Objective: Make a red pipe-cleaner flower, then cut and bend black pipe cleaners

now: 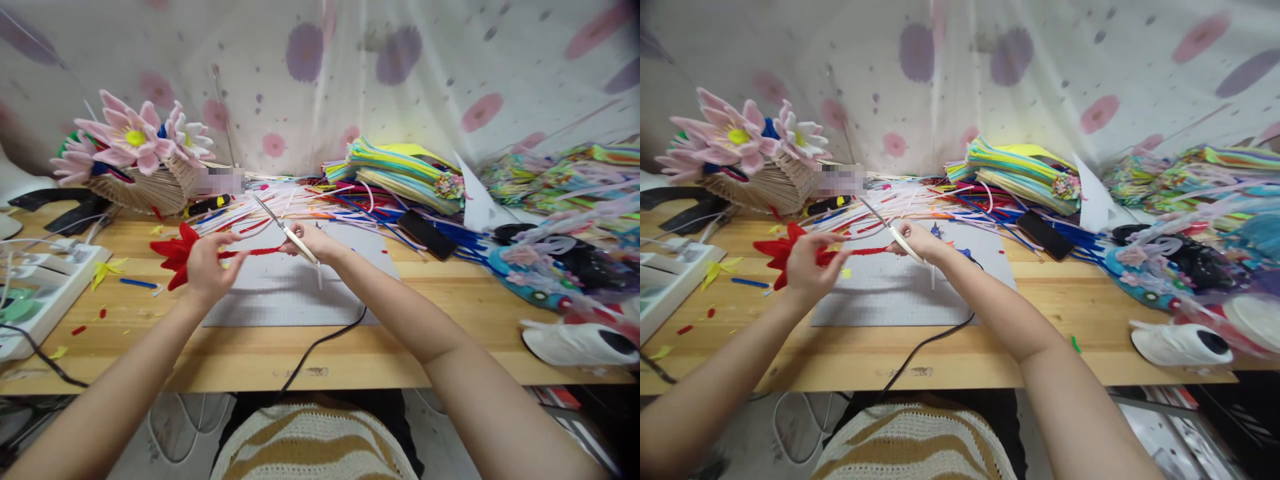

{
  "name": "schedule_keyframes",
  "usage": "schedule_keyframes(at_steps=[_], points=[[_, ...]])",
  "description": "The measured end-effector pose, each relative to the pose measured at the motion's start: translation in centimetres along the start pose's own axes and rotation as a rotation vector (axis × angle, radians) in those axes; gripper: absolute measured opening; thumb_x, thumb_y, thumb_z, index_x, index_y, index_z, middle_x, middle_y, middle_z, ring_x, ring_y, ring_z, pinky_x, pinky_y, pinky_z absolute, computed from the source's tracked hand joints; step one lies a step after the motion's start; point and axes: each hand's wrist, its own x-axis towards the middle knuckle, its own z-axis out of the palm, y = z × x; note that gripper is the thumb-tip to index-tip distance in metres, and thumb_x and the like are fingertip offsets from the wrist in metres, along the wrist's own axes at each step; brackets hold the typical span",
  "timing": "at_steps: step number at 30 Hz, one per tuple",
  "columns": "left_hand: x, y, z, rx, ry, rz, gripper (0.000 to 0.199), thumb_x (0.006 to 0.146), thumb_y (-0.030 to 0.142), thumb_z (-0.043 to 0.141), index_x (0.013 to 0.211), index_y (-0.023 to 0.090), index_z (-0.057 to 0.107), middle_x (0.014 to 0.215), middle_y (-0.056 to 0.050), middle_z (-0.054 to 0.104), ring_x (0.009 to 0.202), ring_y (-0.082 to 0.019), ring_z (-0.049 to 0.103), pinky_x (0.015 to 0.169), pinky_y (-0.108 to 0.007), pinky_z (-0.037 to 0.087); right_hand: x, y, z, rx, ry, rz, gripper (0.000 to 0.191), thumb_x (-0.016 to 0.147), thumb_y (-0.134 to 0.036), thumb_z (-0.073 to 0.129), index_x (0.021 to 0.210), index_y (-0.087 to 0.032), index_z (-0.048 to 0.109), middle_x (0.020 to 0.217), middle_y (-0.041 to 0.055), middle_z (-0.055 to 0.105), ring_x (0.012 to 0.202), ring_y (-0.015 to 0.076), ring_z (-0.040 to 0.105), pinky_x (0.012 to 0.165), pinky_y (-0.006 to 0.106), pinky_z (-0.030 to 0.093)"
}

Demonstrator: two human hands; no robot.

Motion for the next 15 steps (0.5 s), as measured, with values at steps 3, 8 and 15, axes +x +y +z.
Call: schedule_keyframes(at_steps=[3,8,15], points=[[-1.3,0.6,-1.4,-0.322,0.266,-0.530,0.013,0.081,0.029,0.059,0.074,0.021,0.051,0.062,0.002,0.056,0.059,-0.011,0.056,0.055,-0.020,0.045,0.1,0.1,-0.4,0.001,0.013,-0.027,0.048,0.048,-0.021,0.081,0.070,-0.020,0.038,0.052,-0.0061,0.057,0.050,0.0085,0.054,0.047,0.018,0.040],[-0.7,0.8,-1.5,-0.931,0.147,-1.307,0.038,0.091,0.045,0.036,0.079,0.014,0.054,0.077,-0.012,0.063,0.072,-0.020,0.065,0.059,-0.031,0.053,-0.5,-0.4,-0.4,-0.045,-0.049,-0.046,0.051,0.046,-0.027,0.080,0.073,-0.021,0.037,0.059,-0.0059,0.057,0.055,0.0100,0.054,0.052,0.021,0.041],[3.3,0.5,0.6,-1.292,0.415,-1.189,0.039,0.092,0.024,0.040,0.057,0.019,0.023,0.038,0.009,0.020,0.028,-0.004,0.020,0.031,-0.016,0.026,-1.7,0.2,0.5,-0.362,-0.109,-0.177,0.042,0.056,-0.036,0.074,0.076,-0.020,0.040,0.065,-0.0066,0.052,0.058,0.0094,0.046,0.053,0.021,0.032]])
